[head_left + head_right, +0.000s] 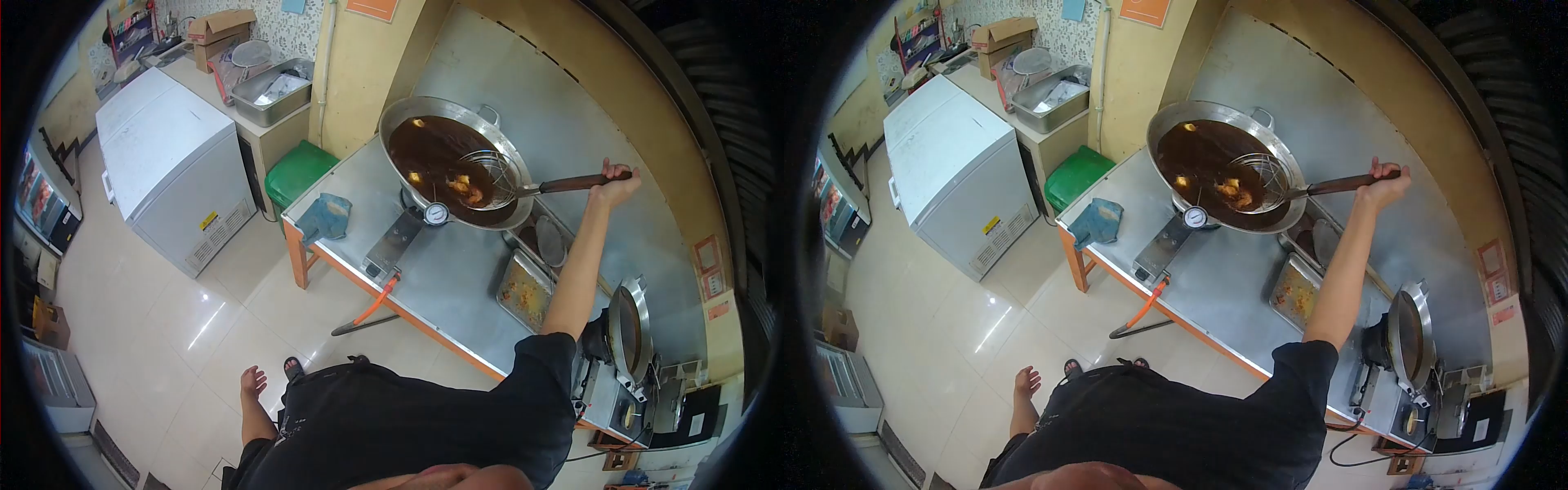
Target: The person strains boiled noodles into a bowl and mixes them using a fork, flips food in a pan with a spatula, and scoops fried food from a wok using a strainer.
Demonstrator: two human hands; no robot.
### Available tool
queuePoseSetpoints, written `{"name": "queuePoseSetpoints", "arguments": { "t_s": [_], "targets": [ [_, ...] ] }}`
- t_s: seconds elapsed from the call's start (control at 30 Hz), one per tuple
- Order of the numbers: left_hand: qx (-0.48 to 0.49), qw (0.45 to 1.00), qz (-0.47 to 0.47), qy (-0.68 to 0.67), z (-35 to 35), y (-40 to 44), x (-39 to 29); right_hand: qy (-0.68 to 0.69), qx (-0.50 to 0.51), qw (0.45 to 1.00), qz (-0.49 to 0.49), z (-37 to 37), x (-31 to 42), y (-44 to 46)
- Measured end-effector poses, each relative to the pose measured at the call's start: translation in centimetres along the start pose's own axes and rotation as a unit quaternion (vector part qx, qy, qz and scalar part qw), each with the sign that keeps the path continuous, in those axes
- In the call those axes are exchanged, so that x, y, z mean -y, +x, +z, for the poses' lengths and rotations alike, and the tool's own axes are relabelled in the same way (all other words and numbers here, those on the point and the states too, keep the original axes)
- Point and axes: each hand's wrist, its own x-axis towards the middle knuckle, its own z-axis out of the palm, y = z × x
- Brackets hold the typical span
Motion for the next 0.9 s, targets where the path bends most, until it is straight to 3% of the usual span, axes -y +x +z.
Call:
{"name": "queuePoseSetpoints", "arguments": {
  "t_s": [0.1, 0.33, 0.43, 0.73, 0.9],
  "targets": [
    [-0.002, 1.0, 0.003, 0.001, 0.3, 0.0, -0.7, -0.035, -0.006, 0.999, -0.025, 1.4, -1.3, -0.2],
    [-0.023, 1.0, 0.008, -0.019, 0.2, -1.0, -0.3, -0.06, -0.134, 0.988, -0.051, 3.4, -4.3, 1.8],
    [-0.035, 0.999, -0.002, -0.029, -0.2, -1.5, 0.8, -0.035, -0.107, 0.993, -0.033, 3.8, -6.3, 2.6],
    [-0.046, 0.997, -0.009, -0.063, -0.6, -2.0, 3.8, 0.069, 0.116, 0.99, 0.05, 7.8, -12.4, 1.0],
    [-0.048, 0.997, -0.034, -0.058, -0.3, -2.6, 4.2, 0.064, 0.07, 0.99, 0.101, 9.2, -11.8, 1.5]
  ]
}}
